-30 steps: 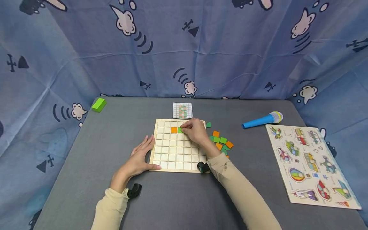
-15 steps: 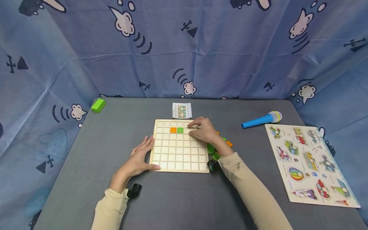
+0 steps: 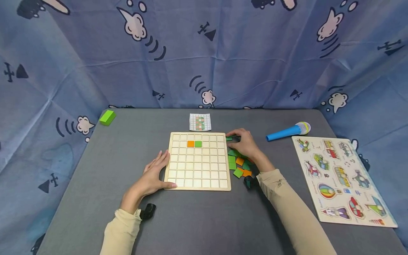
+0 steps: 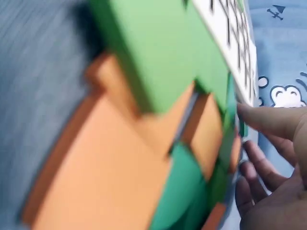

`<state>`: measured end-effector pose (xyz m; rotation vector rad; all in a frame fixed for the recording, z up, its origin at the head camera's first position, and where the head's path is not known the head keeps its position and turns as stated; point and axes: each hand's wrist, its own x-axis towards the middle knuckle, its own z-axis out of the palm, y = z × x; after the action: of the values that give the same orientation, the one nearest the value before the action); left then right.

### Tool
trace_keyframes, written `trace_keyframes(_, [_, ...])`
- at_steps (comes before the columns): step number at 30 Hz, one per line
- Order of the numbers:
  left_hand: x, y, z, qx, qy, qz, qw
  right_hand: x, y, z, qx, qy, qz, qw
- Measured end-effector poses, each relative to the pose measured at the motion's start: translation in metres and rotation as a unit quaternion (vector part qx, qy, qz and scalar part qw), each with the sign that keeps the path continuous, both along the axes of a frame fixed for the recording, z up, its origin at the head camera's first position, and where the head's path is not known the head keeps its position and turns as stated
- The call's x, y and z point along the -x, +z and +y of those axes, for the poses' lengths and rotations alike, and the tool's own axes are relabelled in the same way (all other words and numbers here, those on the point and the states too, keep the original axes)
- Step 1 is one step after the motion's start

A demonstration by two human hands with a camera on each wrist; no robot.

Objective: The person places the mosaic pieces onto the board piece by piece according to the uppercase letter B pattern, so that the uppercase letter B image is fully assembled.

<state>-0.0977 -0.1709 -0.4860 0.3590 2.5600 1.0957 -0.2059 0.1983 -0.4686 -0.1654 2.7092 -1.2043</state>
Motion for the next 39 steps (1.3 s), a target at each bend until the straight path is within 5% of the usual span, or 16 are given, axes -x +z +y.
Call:
trace_keyframes(29, [-0.002, 0.001, -0.002, -0.021, -0.003, 0.006, 0.9998, 0.002, -0.007, 0.004, -0.038, 0.005, 0.035, 0.9987])
trace_keyframes(39, [-0.001, -0.001, -0.003, -0.017, -0.004, -0.001, 0.9998, -0.004, -0.001, -0.012, -0.022, -0.026, 0.104, 0.9939])
